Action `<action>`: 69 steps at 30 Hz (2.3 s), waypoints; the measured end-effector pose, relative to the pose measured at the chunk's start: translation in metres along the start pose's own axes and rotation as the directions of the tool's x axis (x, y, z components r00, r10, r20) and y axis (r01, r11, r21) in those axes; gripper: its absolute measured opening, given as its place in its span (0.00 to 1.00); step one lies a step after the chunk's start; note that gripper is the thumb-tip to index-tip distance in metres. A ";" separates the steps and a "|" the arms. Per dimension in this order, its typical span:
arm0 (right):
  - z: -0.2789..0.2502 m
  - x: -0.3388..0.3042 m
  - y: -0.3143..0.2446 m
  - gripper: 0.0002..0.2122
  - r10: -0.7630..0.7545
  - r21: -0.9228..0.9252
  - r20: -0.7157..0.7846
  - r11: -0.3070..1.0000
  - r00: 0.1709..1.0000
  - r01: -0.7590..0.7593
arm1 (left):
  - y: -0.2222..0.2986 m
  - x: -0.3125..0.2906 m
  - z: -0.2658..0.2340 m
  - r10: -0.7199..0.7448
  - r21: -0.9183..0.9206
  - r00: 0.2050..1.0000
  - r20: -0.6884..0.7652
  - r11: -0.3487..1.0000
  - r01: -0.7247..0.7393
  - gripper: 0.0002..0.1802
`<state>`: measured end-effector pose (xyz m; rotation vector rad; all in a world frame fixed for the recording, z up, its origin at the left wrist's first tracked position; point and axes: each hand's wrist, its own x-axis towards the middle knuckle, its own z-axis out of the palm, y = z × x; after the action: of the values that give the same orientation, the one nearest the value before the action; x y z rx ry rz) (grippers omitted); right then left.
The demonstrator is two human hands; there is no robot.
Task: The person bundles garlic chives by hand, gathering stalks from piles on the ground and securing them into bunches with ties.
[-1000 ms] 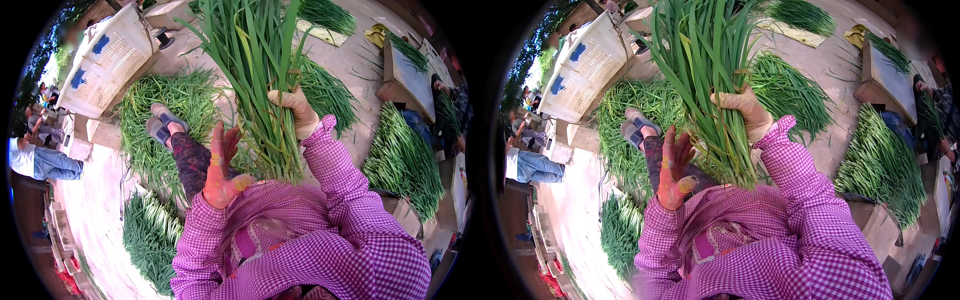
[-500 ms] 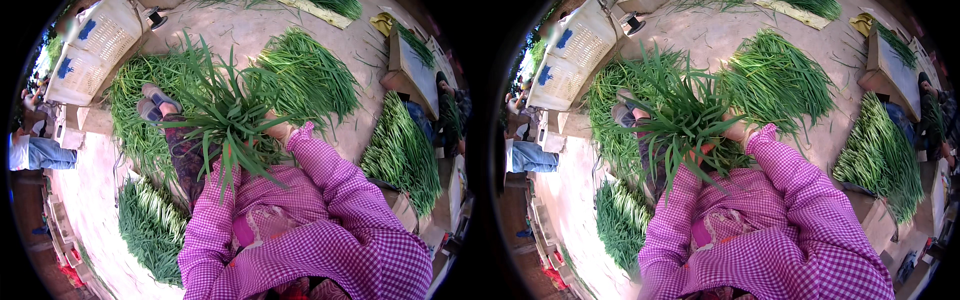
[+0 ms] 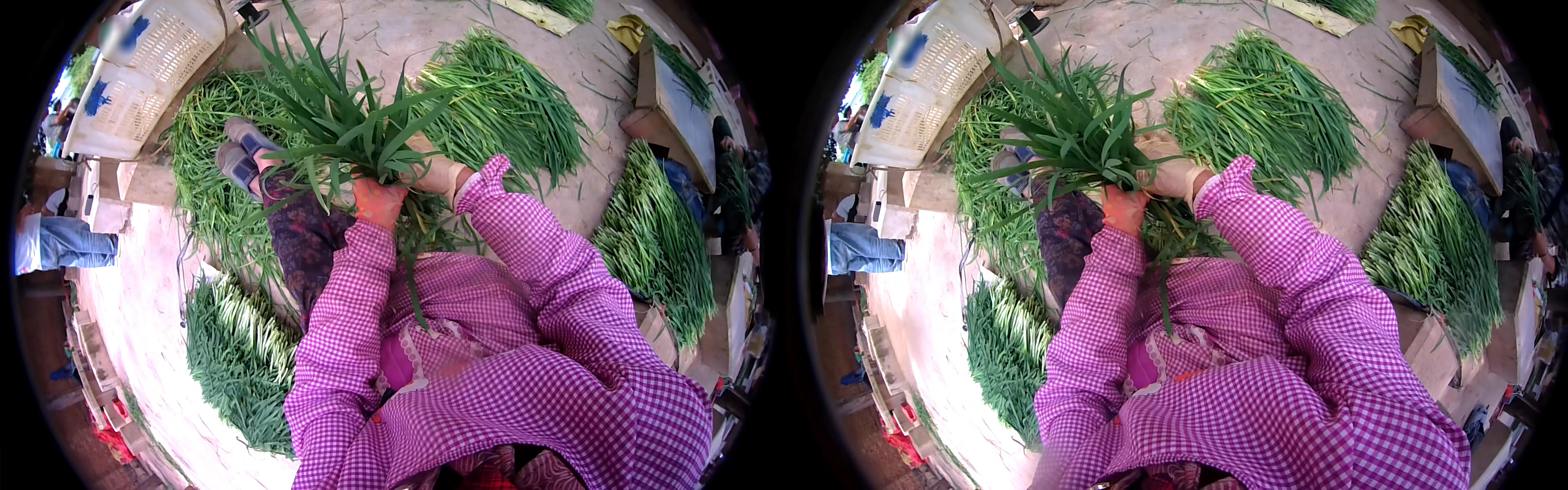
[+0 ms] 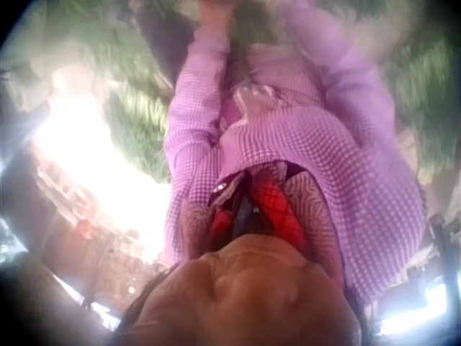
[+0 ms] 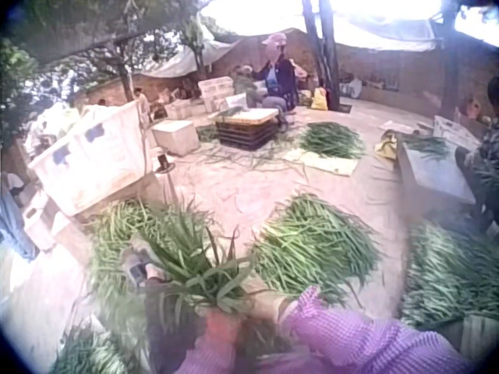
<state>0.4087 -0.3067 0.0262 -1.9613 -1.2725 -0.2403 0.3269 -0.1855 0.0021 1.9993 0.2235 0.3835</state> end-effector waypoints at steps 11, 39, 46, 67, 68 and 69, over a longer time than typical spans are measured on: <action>-0.091 0.014 -0.029 0.42 0.286 0.468 0.076 0.836 0.955 -0.287 | 0.083 0.024 -0.063 -0.418 -0.781 0.818 -0.394 0.622 -0.058 0.23; -0.032 0.021 -0.068 0.33 0.136 0.593 0.635 0.546 0.761 -0.592 | 0.073 -0.003 -0.136 -0.130 -0.944 0.979 0.155 0.274 0.185 0.12; -0.084 -0.034 0.005 0.19 0.609 0.785 0.140 0.412 0.781 -0.462 | 0.027 -0.032 -0.195 -0.227 -0.996 0.973 -0.049 0.081 -0.032 0.13; -0.034 -0.016 -0.080 0.12 0.446 0.879 0.424 0.010 0.788 -0.477 | -0.032 -0.094 -0.213 -0.225 -0.990 0.973 0.058 0.113 0.085 0.24; -0.034 -0.016 -0.083 0.12 0.398 0.891 0.405 0.033 0.823 -0.454 | -0.034 -0.093 -0.215 -0.301 -0.992 0.952 0.048 0.100 0.081 0.25; -0.036 -0.017 -0.089 0.11 0.347 0.902 0.385 0.055 0.855 -0.428 | -0.036 -0.089 -0.216 -0.375 -0.993 0.926 0.037 0.087 0.075 0.26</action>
<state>0.3344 -0.3254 0.0865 -0.9762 -0.4951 0.8124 0.1658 -0.0171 0.0434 0.4748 0.3079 0.3927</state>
